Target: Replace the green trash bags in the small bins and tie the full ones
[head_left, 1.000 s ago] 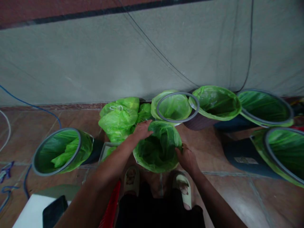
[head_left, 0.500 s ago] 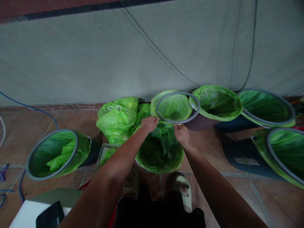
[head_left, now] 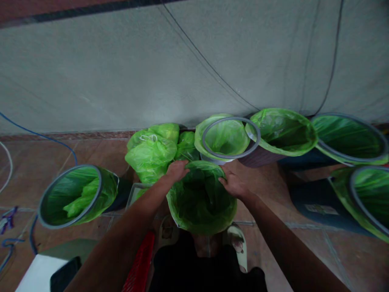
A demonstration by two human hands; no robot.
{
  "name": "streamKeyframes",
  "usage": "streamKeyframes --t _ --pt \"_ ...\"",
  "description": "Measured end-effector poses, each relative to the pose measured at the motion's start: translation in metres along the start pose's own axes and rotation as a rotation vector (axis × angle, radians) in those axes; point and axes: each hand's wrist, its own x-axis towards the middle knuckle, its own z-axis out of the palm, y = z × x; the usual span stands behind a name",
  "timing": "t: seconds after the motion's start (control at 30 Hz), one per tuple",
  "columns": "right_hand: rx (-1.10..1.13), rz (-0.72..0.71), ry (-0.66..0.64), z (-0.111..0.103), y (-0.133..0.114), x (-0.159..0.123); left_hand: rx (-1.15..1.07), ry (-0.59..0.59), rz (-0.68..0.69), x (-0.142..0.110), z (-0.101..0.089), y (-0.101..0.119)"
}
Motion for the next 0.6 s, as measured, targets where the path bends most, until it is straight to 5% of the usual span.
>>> streamKeyframes --t 0.23,0.6 --pt "-0.105 0.176 0.092 -0.004 -0.029 0.035 -0.312 0.057 -0.001 0.016 -0.02 0.01" --pt "-0.067 0.131 0.083 0.02 -0.024 0.03 -0.103 0.055 0.053 0.01 -0.003 0.023"
